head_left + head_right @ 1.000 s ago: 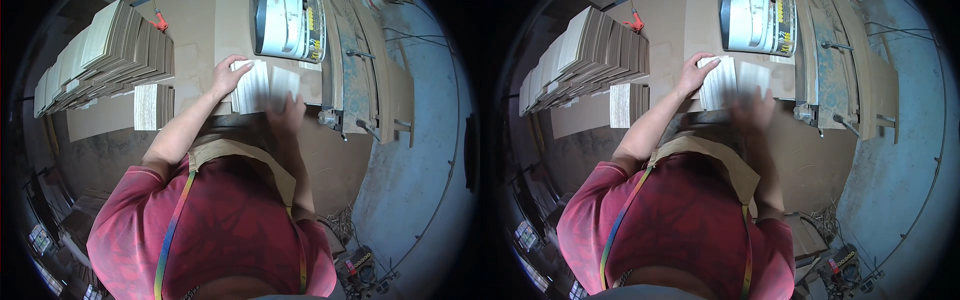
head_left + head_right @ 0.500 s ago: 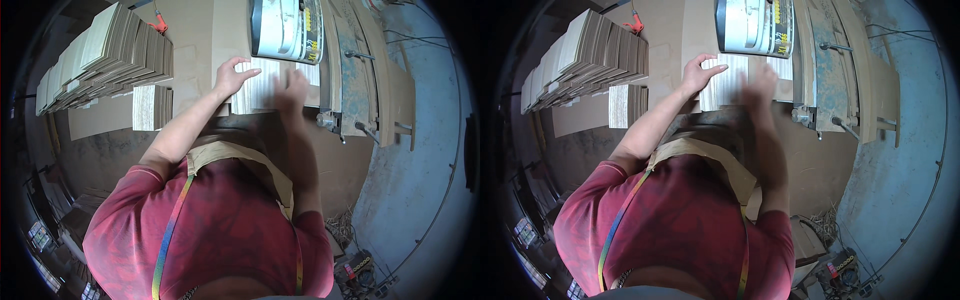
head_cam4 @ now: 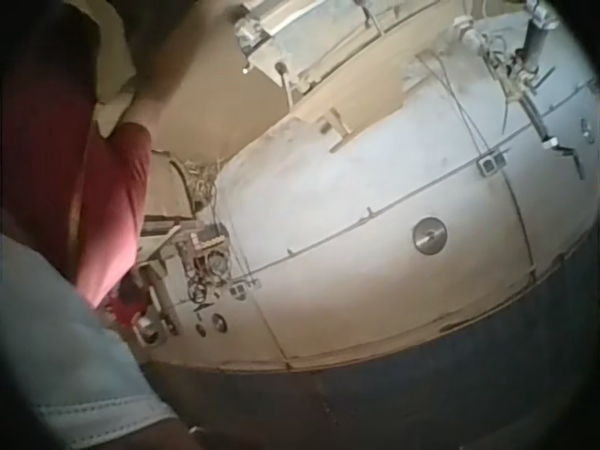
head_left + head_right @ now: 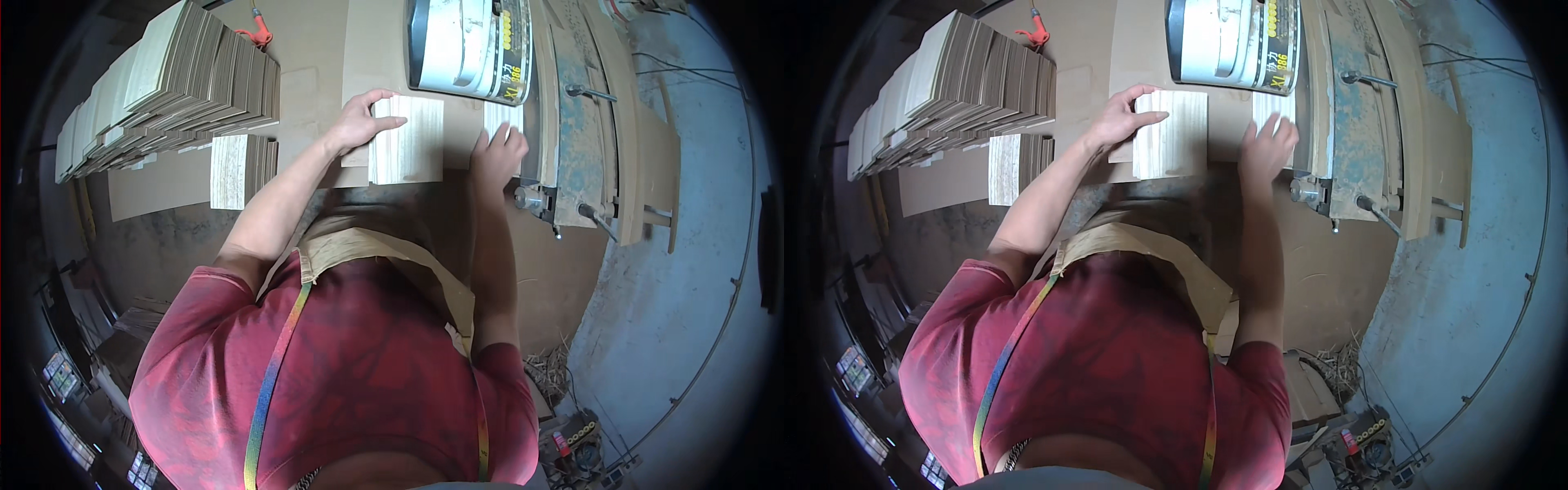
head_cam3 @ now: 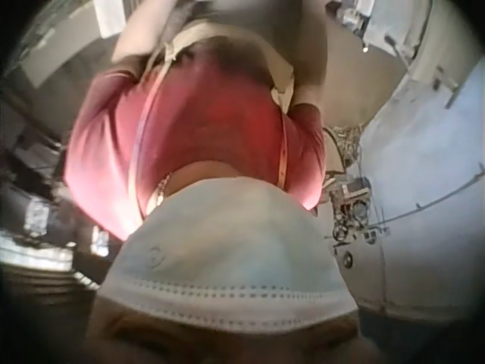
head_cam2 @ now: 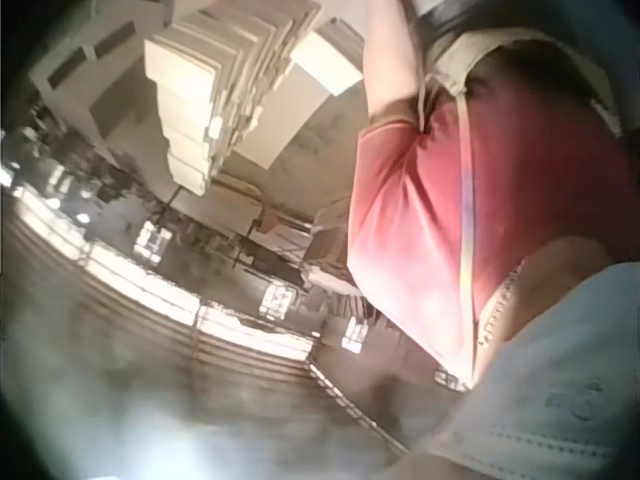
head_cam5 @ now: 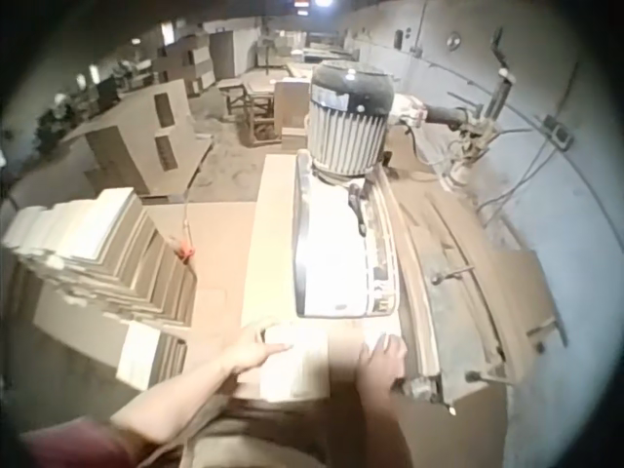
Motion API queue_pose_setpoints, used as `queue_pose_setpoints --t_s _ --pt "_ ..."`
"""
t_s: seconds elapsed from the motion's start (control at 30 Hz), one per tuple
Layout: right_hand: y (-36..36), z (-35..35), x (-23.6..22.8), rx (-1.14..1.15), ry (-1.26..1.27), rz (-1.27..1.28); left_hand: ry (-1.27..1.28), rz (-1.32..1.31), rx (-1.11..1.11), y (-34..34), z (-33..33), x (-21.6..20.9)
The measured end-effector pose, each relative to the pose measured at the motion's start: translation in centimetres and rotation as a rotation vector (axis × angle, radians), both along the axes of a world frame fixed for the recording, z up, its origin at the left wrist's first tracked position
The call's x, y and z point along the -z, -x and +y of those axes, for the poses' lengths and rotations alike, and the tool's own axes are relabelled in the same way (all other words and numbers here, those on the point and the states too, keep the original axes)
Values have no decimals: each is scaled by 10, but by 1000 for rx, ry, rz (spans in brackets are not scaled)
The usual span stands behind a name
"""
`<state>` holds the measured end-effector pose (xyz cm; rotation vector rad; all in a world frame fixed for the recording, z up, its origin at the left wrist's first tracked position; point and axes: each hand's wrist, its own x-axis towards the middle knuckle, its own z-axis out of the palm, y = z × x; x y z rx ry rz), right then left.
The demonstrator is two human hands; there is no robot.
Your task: Inspecting and stacking thin rectangular wood panels in a manufacturing facility.
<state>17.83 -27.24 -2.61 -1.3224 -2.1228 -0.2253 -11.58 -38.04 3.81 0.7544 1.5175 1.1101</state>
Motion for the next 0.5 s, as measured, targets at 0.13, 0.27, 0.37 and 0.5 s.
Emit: queue_pose_setpoints --t_s 0.13,0.27,0.37,0.5 --pt "43 -7 -41 -259 422 212 60 145 -68 -14 12 2" --pt "55 -98 -62 -198 367 132 25 360 -63 -37 10 -5" --pt "-8 -105 -36 -107 313 103 13 305 -96 -29 3 5" --pt "-37 -65 -17 14 219 60 -25 171 -24 -13 -7 10"
